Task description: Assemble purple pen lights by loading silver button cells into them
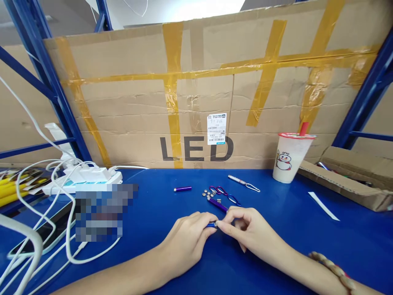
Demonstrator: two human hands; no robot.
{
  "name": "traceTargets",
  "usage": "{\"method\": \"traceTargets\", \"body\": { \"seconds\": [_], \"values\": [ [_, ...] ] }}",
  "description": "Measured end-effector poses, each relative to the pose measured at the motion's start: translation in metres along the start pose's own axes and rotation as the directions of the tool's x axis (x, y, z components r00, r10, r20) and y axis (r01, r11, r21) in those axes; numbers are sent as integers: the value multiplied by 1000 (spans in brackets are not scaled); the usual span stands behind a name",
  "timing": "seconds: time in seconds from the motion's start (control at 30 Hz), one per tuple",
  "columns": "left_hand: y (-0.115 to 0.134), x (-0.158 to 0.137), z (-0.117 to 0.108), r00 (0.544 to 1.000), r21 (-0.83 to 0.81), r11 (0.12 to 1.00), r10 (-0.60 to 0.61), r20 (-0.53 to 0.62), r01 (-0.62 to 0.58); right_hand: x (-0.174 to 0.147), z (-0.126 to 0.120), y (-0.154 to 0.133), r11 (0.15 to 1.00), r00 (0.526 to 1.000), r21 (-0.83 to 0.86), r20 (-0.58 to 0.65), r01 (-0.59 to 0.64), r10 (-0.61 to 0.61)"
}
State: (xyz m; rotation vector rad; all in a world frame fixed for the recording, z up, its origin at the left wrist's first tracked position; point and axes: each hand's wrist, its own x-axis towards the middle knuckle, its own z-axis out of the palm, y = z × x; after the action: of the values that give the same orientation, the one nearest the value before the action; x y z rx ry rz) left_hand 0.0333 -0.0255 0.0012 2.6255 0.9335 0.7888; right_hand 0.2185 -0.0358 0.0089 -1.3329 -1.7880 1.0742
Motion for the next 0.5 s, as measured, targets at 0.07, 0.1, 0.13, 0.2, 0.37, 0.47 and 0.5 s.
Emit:
{"method": "traceTargets", "body": {
  "seconds": [0.07, 0.1, 0.13, 0.2, 0.37, 0.47, 0.5],
  "values": [
    [0, 0, 0, 1000, 14, 1000, 26, -18, -25, -1, 0, 0, 996, 998, -56, -18, 67, -68],
    [0, 0, 0, 999, 16, 999, 32, -21, -31, -1, -1, 0, 990, 994, -94, -32, 102, -105],
    [0, 1, 0, 999, 15, 1000, 28, -23, -28, -2, -2, 0, 981, 988, -140, -50, 137, -146],
    [1, 1, -2, 1000, 3, 1000, -2, -18, 2, -2, -3, 1, 950, 970, -243, -93, 197, -224],
    [5, 1, -8, 998, -57, 996, -66, 6, 66, -3, -7, 2, 871, 905, -374, -154, 317, -396],
    [7, 0, -9, 997, -72, 994, -82, 0, 82, -3, -8, 2, 826, 860, -410, -165, 386, -483],
    [6, -1, -9, 996, -71, 994, -84, -2, 84, -3, -8, 2, 809, 841, -422, -168, 409, -514]
  ]
}}
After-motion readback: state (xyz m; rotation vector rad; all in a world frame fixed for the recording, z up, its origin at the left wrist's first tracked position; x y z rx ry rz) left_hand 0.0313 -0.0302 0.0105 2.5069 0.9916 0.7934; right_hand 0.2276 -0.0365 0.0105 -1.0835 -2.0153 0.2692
